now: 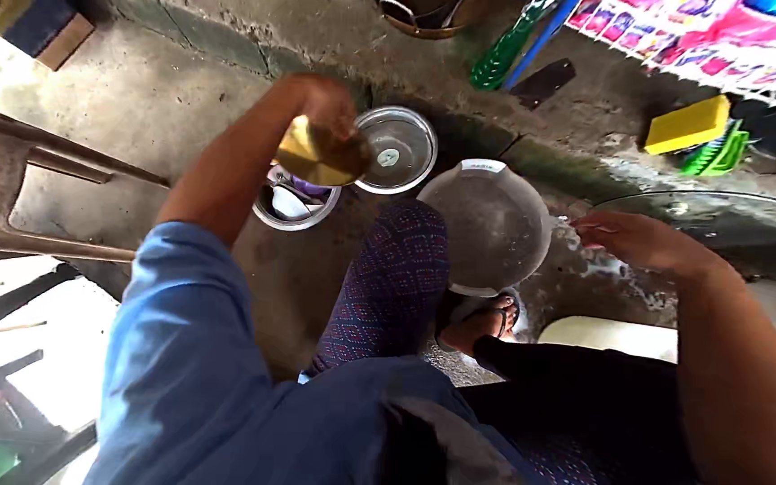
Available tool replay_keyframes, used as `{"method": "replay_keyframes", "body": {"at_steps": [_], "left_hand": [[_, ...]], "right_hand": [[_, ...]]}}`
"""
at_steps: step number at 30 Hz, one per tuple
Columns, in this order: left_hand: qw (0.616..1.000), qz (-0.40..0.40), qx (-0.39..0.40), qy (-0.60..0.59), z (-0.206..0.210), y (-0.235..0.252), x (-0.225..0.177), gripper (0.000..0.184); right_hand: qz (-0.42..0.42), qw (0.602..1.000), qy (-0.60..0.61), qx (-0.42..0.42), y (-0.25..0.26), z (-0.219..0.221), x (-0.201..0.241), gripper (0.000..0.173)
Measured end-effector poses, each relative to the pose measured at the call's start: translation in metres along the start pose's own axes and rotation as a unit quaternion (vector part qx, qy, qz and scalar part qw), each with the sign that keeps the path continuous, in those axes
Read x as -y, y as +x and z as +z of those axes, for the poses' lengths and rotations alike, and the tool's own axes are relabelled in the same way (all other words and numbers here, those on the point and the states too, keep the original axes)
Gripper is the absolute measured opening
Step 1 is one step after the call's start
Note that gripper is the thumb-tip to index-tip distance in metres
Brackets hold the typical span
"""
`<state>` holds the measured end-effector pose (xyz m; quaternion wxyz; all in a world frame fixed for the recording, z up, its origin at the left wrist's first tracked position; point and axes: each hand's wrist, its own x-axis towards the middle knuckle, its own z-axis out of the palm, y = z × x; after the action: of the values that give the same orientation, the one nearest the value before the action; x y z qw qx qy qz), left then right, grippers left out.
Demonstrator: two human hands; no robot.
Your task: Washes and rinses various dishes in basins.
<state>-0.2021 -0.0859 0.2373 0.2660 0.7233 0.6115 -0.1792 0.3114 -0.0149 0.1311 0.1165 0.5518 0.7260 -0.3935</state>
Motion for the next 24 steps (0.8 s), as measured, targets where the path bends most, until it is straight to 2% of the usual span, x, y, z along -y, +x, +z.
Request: {"method": "replay_keyframes", "body": {"at_steps": [3,7,9,10,12,13,16,18,20,21,23,24], "left_hand": [[0.994,-0.07,0.081,0.011,0.052,-0.001,0.052,0.027],[0.98,-0.128,0.154,0.006,0.118,0.024,0.085,0.029],[0.983,-0.129,0.13,0.006,0.155,0.031,0.106,0.026],[0.991,-0.107,0.085,0.012,0.175,0.03,0.119,0.024],[1.0,-0.018,-0.016,0.007,0.207,0.04,0.14,0.024],[0.999,0.007,-0.046,0.007,0.216,0.048,0.146,0.032],[0.999,-0.031,-0.015,0.017,0.197,0.057,0.13,0.064],[0.997,-0.062,0.005,0.041,0.174,0.049,0.099,0.078],[0.994,-0.097,0.019,0.054,0.158,0.049,0.081,0.077],[0.993,-0.102,0.012,0.058,0.149,0.051,0.072,0.073],[0.993,-0.107,-0.001,0.057,0.133,0.06,0.057,0.072],[0.994,-0.101,-0.01,0.047,0.122,0.065,0.048,0.074]], "right_hand": [[0.037,0.999,0.03,-0.003,-0.001,-0.005,-0.001,0.036],[0.07,0.991,0.109,-0.035,-0.011,-0.02,-0.006,0.036],[0.06,0.988,0.132,-0.06,-0.022,-0.031,-0.003,0.036],[0.059,0.985,0.142,-0.077,-0.033,-0.036,0.004,0.035],[0.07,0.978,0.151,-0.124,-0.066,-0.048,0.008,0.037],[0.083,0.972,0.157,-0.156,-0.081,-0.054,-0.003,0.036],[0.124,0.946,0.167,-0.248,-0.136,-0.064,-0.069,0.035],[0.151,0.939,0.133,-0.279,-0.17,-0.05,-0.124,0.034],[0.183,0.943,0.069,-0.269,-0.185,-0.013,-0.195,0.039],[0.206,0.944,0.057,-0.253,-0.184,0.014,-0.23,0.044],[0.298,0.93,0.094,-0.192,-0.172,0.061,-0.268,0.071],[0.342,0.913,0.123,-0.187,-0.162,0.078,-0.279,0.084]]}}
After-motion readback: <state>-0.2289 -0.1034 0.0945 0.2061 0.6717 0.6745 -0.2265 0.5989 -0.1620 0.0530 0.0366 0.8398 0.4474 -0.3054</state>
